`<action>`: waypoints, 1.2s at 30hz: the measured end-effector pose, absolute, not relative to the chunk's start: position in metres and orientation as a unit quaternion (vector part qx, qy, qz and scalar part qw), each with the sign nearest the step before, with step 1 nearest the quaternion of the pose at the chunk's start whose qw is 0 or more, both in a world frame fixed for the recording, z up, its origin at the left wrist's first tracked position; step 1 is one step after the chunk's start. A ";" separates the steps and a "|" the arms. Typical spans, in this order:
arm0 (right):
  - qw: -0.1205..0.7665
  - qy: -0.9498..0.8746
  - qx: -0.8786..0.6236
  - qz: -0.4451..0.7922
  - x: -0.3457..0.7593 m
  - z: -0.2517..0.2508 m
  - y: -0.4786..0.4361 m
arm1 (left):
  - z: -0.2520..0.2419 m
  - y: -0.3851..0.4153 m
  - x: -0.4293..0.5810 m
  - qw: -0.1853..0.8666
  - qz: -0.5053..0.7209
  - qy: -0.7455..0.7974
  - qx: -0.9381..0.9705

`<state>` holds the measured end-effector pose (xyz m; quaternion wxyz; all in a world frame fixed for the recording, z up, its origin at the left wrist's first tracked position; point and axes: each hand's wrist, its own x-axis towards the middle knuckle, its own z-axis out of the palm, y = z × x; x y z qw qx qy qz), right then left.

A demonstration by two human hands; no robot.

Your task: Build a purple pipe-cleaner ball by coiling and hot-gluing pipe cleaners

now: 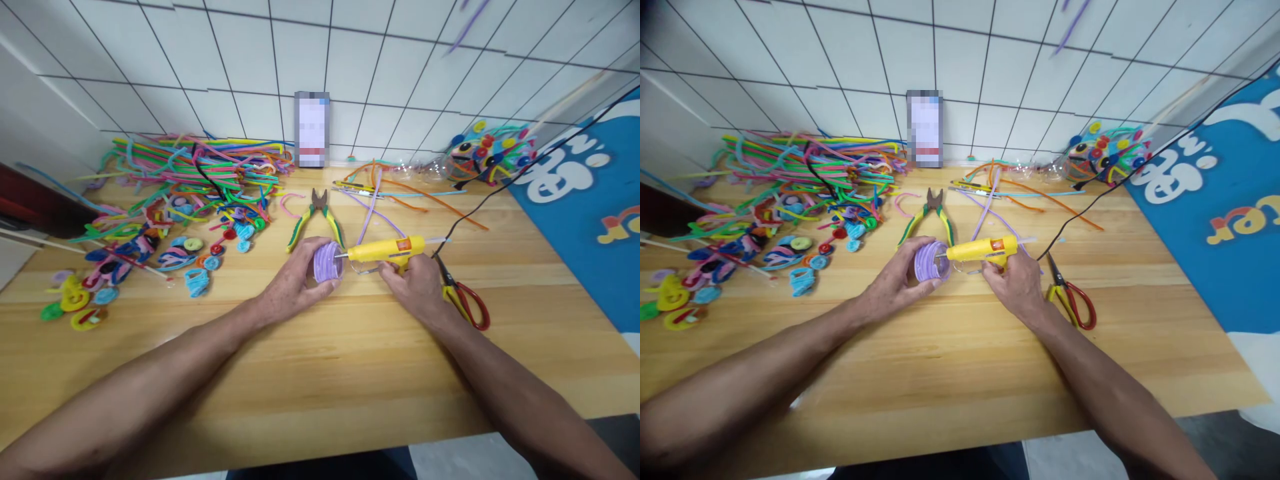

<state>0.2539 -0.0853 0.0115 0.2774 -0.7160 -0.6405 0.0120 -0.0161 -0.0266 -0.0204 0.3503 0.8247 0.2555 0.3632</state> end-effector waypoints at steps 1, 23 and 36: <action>0.278 -0.642 -0.714 0.011 0.254 0.011 -0.085 | -0.021 -0.027 -0.016 0.349 0.363 0.255 0.826; 0.263 -0.645 -0.717 0.007 0.256 0.011 -0.086 | -0.021 -0.027 -0.016 0.355 0.365 0.257 0.822; 0.279 -0.619 -0.734 -0.002 0.255 0.009 -0.087 | -0.022 -0.027 -0.016 0.352 0.364 0.260 0.822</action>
